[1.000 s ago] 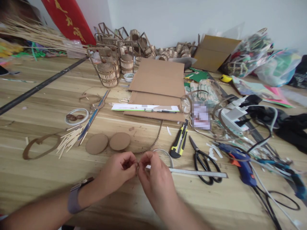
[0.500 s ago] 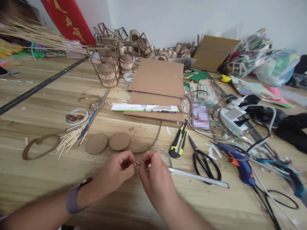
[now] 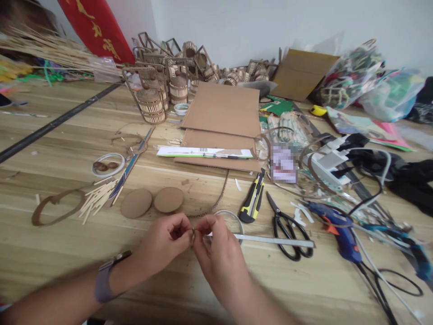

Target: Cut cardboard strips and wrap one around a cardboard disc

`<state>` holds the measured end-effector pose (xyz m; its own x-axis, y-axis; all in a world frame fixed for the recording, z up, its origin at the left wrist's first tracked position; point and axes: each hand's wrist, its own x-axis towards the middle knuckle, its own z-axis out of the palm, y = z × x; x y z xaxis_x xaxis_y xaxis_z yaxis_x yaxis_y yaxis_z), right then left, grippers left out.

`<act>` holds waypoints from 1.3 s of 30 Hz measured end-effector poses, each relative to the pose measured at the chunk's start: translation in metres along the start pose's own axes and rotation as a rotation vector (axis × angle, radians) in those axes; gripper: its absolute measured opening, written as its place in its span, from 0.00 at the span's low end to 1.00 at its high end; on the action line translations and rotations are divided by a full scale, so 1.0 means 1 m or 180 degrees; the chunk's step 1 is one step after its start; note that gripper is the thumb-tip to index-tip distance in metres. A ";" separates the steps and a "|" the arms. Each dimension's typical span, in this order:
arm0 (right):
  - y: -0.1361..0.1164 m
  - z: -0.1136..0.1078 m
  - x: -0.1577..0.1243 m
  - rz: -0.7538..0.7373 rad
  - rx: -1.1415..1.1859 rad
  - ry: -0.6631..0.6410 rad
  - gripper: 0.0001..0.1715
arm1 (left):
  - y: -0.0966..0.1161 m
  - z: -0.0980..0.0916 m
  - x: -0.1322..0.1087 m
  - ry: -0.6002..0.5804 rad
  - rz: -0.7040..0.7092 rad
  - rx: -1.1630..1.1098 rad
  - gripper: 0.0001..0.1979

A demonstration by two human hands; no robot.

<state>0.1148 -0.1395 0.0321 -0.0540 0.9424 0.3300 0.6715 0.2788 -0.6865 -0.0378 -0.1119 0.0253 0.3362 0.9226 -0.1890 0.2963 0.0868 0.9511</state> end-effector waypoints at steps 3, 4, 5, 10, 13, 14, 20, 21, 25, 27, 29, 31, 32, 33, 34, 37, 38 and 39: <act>0.002 0.000 0.000 -0.0077 -0.0024 -0.0011 0.04 | 0.001 0.000 -0.001 -0.0022 0.0043 0.0041 0.05; 0.002 0.001 0.000 -0.0094 -0.0018 -0.0016 0.04 | 0.000 0.001 -0.001 -0.0033 0.0059 0.0044 0.05; 0.003 0.001 0.000 -0.0100 0.0006 -0.0017 0.05 | 0.000 0.001 -0.001 -0.0039 0.0077 0.0041 0.05; 0.007 0.003 -0.003 0.0169 0.0359 -0.0165 0.06 | -0.001 0.001 -0.001 -0.0059 0.0164 0.0005 0.05; 0.008 0.003 -0.003 0.0453 0.0583 -0.0263 0.07 | -0.001 0.000 -0.002 -0.0087 0.0190 -0.0030 0.05; 0.008 0.002 -0.002 0.0523 0.0639 -0.0268 0.07 | 0.000 -0.001 -0.002 -0.0088 0.0195 -0.0044 0.04; 0.011 -0.006 0.014 0.0820 0.1203 -0.0008 0.08 | 0.004 -0.008 0.001 0.0110 0.0246 -0.0192 0.04; 0.012 -0.008 0.016 0.0913 0.1328 0.0004 0.08 | 0.004 -0.010 0.002 0.0144 0.0235 -0.0236 0.05; 0.013 -0.011 0.021 0.1269 0.1795 -0.0183 0.10 | 0.001 -0.010 0.004 0.0087 0.0050 -0.0672 0.05; 0.014 -0.010 0.021 0.1411 0.2049 -0.0235 0.11 | -0.002 -0.008 0.004 -0.0024 0.0053 -0.0889 0.10; 0.014 -0.007 0.019 0.1529 0.2281 -0.0228 0.13 | -0.005 -0.005 0.004 -0.0140 0.0182 -0.0906 0.17; 0.013 -0.005 0.018 0.1613 0.2447 -0.0220 0.14 | -0.005 -0.003 0.004 -0.0195 0.0295 -0.0736 0.18; 0.013 -0.004 0.017 0.1642 0.2507 -0.0234 0.14 | -0.005 -0.003 0.004 -0.0182 0.0334 -0.0611 0.16; 0.012 -0.003 0.017 0.1659 0.2552 -0.0264 0.14 | -0.004 -0.003 0.004 -0.0145 0.0369 -0.0485 0.13; 0.012 -0.003 0.017 0.1661 0.2582 -0.0306 0.13 | -0.003 -0.003 0.005 -0.0091 0.0412 -0.0369 0.10; 0.011 -0.005 0.016 0.1543 0.2534 -0.0377 0.11 | -0.002 -0.007 0.007 0.0080 0.0556 -0.0206 0.07; 0.012 -0.006 0.016 0.1459 0.2463 -0.0346 0.10 | -0.002 -0.008 0.007 0.0127 0.0548 -0.0253 0.07; 0.012 -0.008 0.016 0.1367 0.2385 -0.0289 0.09 | -0.002 -0.009 0.008 0.0154 0.0494 -0.0350 0.08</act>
<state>0.1280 -0.1227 0.0338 0.0123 0.9962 -0.0868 -0.0148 -0.0866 -0.9961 -0.0439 -0.1010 0.0236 0.3261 0.9449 -0.0284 0.1439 -0.0199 0.9894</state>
